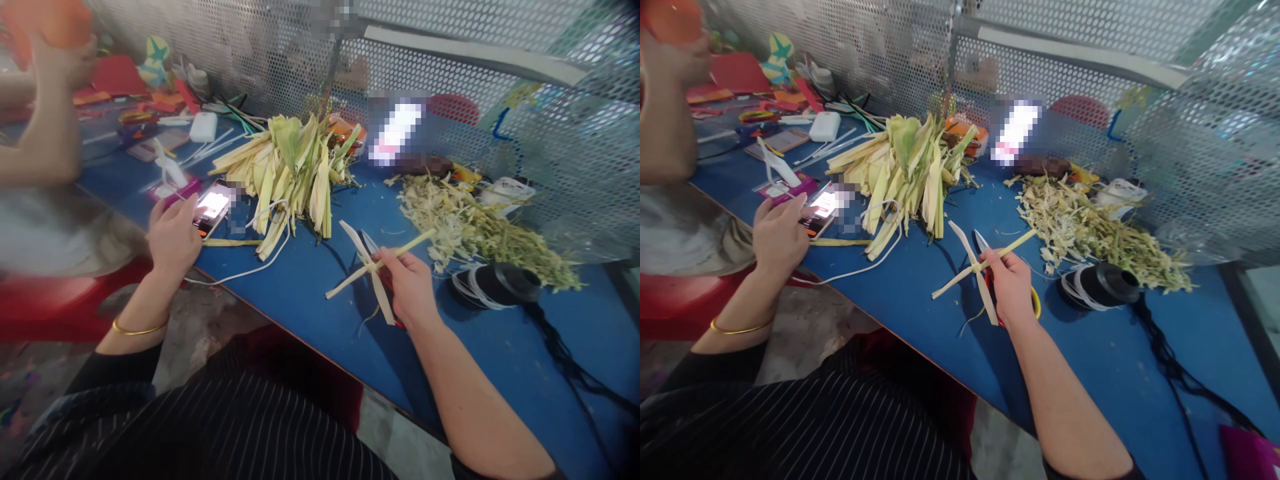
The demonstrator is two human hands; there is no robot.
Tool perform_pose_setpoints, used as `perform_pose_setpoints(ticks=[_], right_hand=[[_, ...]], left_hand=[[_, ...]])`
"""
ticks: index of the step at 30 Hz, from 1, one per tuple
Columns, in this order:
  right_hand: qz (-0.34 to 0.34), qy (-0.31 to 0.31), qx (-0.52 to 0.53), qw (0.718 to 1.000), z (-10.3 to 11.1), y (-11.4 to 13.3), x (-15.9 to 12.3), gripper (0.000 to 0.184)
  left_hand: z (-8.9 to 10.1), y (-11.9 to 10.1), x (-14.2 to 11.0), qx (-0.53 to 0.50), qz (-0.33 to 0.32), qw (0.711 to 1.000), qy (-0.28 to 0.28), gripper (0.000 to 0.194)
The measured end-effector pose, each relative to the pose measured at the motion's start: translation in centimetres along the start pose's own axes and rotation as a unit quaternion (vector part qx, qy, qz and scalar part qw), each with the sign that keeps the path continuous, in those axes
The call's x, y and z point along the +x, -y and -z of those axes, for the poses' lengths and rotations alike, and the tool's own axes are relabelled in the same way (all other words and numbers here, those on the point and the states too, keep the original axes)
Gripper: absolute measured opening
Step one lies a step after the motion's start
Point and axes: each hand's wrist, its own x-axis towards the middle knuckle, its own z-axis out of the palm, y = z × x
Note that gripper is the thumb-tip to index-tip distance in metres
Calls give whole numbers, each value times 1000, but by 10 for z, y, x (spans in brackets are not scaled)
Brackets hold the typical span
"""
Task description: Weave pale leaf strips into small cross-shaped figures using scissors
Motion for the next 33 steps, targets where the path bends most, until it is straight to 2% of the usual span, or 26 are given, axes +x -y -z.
perform_pose_setpoints(ticks=[6,9,14,18,21,24,26,28,29,31,33], right_hand=[[-3,2,0,1000,0,-1,0,27],[-1,3,-2,1000,0,-1,0,29],[-3,5,1,1000,0,0,-1,28],[0,3,1,1000,0,0,-1,27],[3,3,2,1000,0,-1,0,27],[1,3,5,1000,0,-2,0,27],[0,2,6,1000,0,-2,0,27],[2,1,13,1000,0,-1,0,27],[4,1,18,1000,0,-1,0,26],[19,-2,33,999,0,1,-1,26],[49,-7,53,997,1,4,-1,25]], left_hand=[[-4,0,0,-24,-13,1000,-10,55],[-6,0,0,-31,-7,998,-62,54],[-6,0,-1,-71,39,980,-182,52],[-12,8,-3,-76,57,974,-206,52],[-20,14,-6,-90,37,966,-240,51],[-18,4,-16,-139,16,944,-300,49],[-10,-17,-26,-189,8,929,-317,41],[1,-48,-36,-257,-4,920,-295,33],[6,-66,-39,-300,-13,917,-262,30],[11,-103,-41,-387,-46,912,-125,25],[9,-138,-34,-443,-73,894,19,23]])
